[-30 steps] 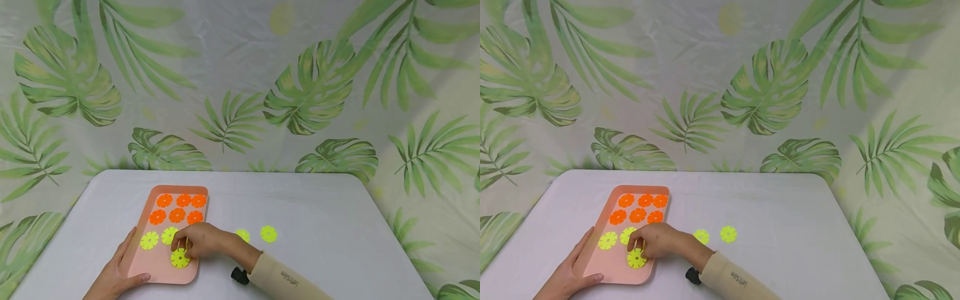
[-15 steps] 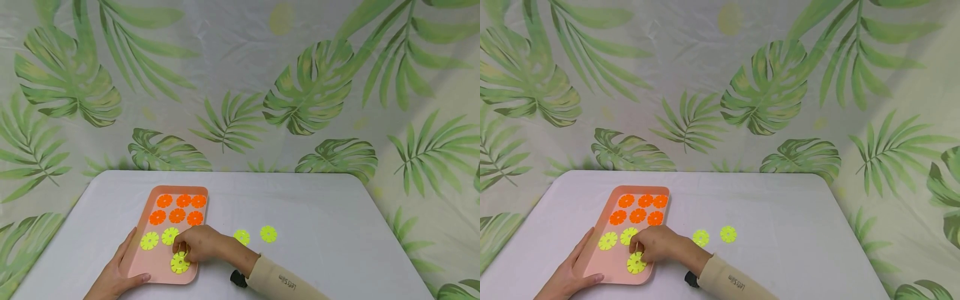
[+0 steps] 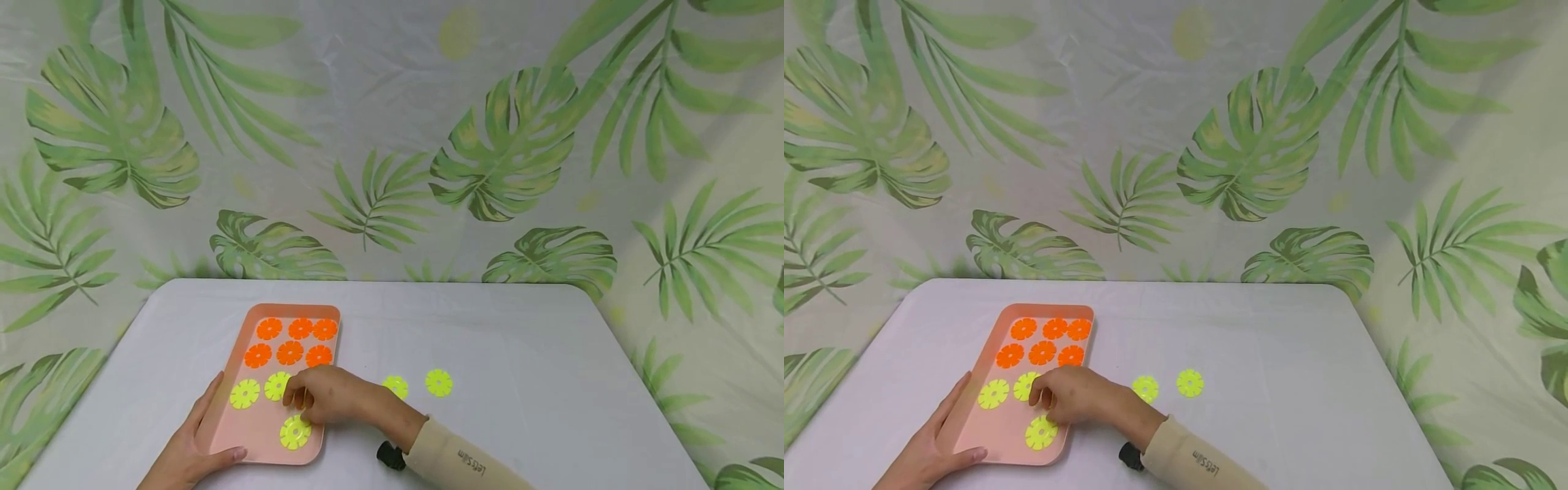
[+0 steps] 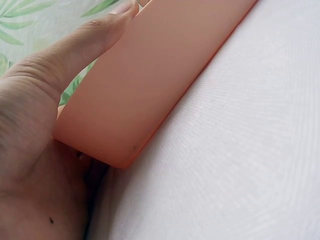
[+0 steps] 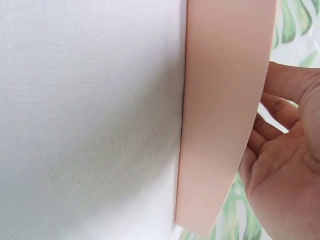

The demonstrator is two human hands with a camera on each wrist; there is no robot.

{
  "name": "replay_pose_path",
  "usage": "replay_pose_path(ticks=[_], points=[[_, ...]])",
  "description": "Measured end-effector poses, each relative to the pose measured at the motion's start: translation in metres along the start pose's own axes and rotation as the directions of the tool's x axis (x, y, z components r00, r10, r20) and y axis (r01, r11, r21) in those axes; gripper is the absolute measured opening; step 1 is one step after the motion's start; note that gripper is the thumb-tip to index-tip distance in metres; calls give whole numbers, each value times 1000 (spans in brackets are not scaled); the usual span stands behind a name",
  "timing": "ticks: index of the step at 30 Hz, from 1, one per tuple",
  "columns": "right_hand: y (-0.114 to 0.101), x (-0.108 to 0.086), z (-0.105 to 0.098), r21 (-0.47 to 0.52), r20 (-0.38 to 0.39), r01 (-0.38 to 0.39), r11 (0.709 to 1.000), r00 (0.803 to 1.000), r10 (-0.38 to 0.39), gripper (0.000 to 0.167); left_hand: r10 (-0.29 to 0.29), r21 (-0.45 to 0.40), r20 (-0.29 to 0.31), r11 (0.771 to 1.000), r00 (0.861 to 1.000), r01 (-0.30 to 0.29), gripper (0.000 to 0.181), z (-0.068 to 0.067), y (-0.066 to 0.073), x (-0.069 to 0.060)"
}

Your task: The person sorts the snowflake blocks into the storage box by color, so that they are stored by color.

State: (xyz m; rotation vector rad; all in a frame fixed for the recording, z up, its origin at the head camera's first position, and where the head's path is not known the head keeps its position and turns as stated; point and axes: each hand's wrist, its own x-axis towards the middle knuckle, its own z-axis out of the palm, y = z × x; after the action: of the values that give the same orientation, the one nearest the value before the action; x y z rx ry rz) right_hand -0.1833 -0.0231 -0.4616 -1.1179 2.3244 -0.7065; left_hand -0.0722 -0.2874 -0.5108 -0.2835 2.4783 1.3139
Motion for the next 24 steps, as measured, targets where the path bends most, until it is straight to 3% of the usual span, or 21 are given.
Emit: replay_pose_path(ticks=[8,13,18,24], points=[[7,-4,-8,176,-47,78,981,996,-71,25,19,-17,-2,1000,1000,-19,128,0,1,-1],[13,-8,-12,230,-104,137,964,988,-115,22,13,-10,-1,1000,1000,-13,128,0,2,0],[21,-17,-16,304,-153,144,942,983,-100,21,-27,-15,14,1000,1000,27,130,0,2,1],[31,-27,-25,328,-215,178,928,970,-110,23,-32,7,11,999,999,32,131,0,1,1]])
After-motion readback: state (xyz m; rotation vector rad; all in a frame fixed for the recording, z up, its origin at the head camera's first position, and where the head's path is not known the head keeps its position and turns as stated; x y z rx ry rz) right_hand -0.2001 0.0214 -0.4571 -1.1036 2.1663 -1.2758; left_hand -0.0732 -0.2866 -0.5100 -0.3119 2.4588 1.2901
